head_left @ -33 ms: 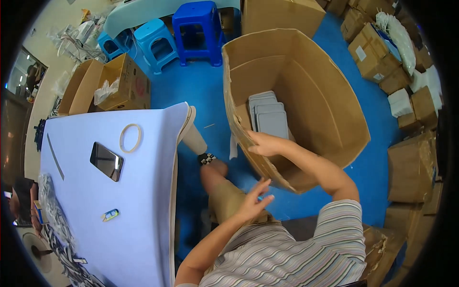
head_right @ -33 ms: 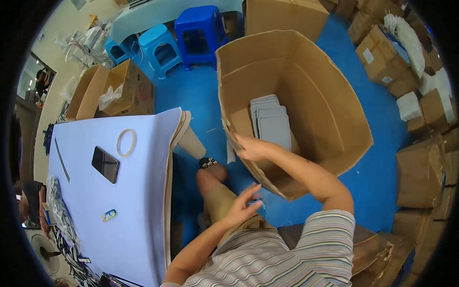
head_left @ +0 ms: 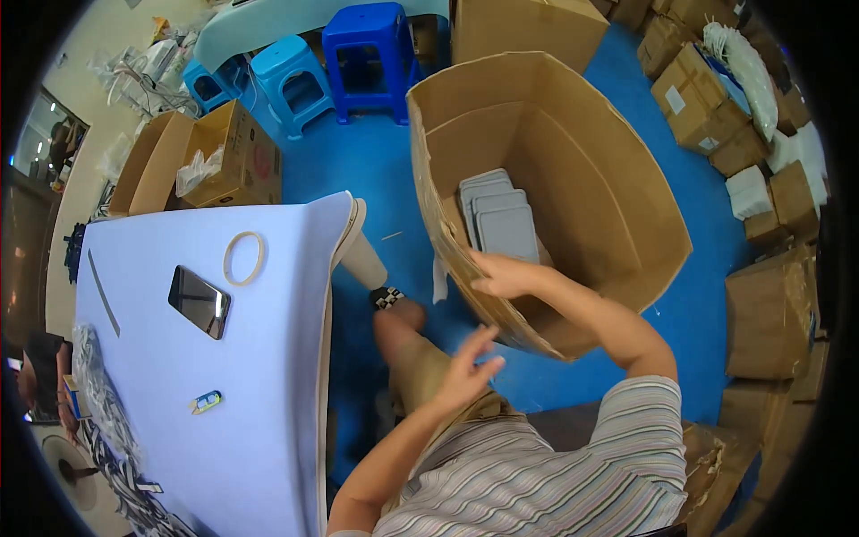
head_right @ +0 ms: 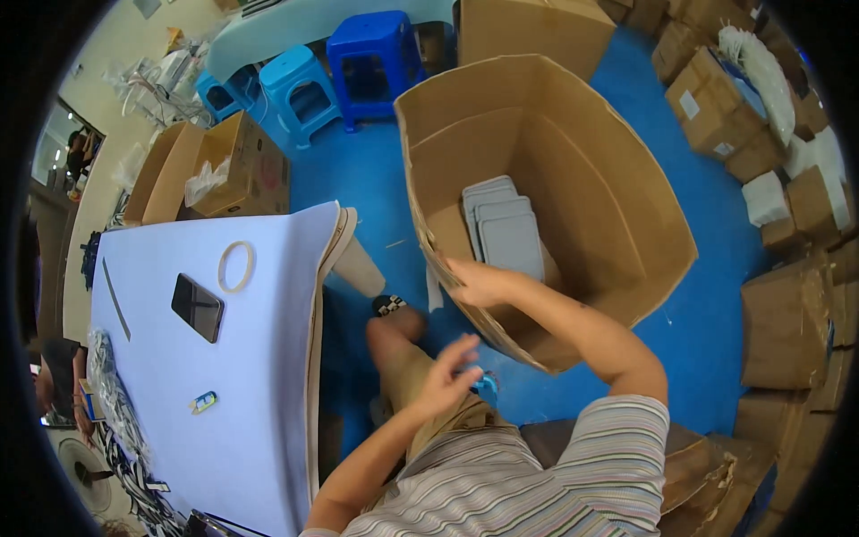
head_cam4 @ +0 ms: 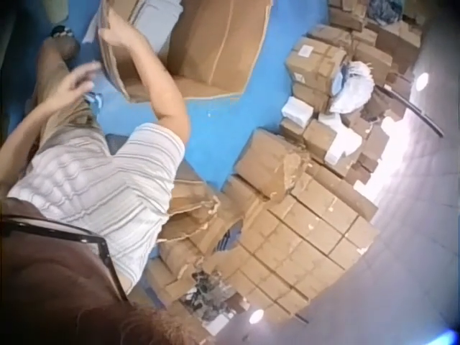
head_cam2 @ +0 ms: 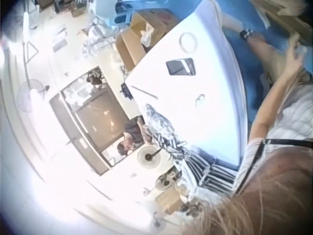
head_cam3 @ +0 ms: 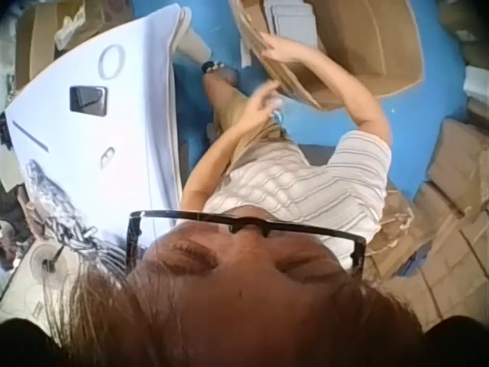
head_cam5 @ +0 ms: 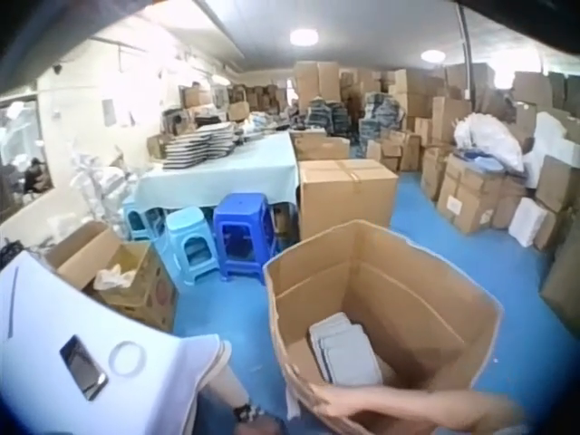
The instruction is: Trimming excess threads and inspecting finished grey zippered cases at a workshop table.
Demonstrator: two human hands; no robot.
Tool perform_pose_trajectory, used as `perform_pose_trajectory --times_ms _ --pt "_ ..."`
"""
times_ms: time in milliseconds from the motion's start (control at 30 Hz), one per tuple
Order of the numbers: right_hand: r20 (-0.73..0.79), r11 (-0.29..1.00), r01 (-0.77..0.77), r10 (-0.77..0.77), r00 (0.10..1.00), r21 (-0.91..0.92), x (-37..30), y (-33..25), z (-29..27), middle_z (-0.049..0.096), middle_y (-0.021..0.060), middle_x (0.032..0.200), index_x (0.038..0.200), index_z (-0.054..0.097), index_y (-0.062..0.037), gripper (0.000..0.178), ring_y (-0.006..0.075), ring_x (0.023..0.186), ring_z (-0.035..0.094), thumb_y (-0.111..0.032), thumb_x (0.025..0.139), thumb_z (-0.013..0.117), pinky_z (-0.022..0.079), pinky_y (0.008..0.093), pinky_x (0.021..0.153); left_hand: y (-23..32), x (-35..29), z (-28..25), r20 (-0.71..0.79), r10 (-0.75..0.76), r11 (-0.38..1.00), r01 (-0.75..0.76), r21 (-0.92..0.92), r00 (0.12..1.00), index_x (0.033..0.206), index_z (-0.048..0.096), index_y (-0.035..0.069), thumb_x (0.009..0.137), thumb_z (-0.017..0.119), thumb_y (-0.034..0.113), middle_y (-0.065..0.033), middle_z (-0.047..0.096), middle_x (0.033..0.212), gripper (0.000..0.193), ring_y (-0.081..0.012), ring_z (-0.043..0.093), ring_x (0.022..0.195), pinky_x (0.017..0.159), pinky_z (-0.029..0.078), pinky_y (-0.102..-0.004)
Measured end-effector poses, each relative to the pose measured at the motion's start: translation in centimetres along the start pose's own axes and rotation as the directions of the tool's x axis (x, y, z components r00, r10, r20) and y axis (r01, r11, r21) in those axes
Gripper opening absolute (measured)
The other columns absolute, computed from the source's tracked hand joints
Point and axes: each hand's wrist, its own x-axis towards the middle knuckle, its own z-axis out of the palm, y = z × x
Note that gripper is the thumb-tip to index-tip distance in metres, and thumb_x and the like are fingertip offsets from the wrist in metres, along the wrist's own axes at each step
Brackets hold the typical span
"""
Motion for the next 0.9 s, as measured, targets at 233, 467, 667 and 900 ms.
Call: perform_pose_trajectory --times_ms 233,467,667,900 --pt "0.044 0.992 -0.023 0.029 0.999 -0.126 -9.0 0.1 5.6 0.035 0.0209 0.135 0.138 0.018 -0.0039 0.068 0.0338 0.118 0.042 -0.017 0.081 0.052 0.04 0.0374 0.094 10.3 5.9 -9.2 -0.458 0.396 0.906 -0.258 0.335 0.796 0.128 0.039 0.005 0.081 0.059 0.007 -0.0174 0.031 0.139 0.052 -0.027 0.029 0.129 0.104 0.025 -0.0375" --pt "0.081 0.986 0.166 -0.166 0.983 0.002 -14.5 0.9 15.2 0.027 0.0147 0.142 0.139 0.022 -0.0065 0.071 0.0335 0.122 0.036 -0.023 0.079 0.058 0.034 0.0464 0.095 17.0 10.9 -15.6 -0.304 0.703 0.344 0.068 0.937 0.643 0.126 0.04 0.002 0.075 0.066 0.015 -0.0246 0.029 0.136 0.059 -0.042 0.023 0.128 0.105 0.023 -0.043" --pt "-0.057 0.956 0.264 -0.259 0.964 0.125 -14.8 0.5 17.0 0.029 0.0143 0.14 0.138 0.026 -0.0062 0.075 0.0323 0.124 0.034 -0.027 0.076 0.063 0.028 0.0412 0.102 17.0 13.1 -20.5 -0.518 0.508 0.305 0.418 0.855 0.688 0.127 0.037 -0.001 0.068 0.072 0.021 -0.0267 0.031 0.134 0.072 -0.0405 0.03 0.125 0.102 0.026 -0.0444" --pt "-0.122 0.984 0.121 -0.105 0.987 0.131 -15.3 1.3 19.3 0.028 0.0101 0.141 0.138 0.028 -0.0118 0.078 0.0304 0.124 0.032 -0.034 0.074 0.067 0.029 0.0433 0.101 16.7 15.9 -19.3 -0.336 0.253 0.008 0.345 0.938 0.907 0.11 0.052 0.0 0.074 0.063 0.044 -0.017 0.063 0.085 0.059 -0.0305 0.058 0.092 0.1 0.024 -0.0526"
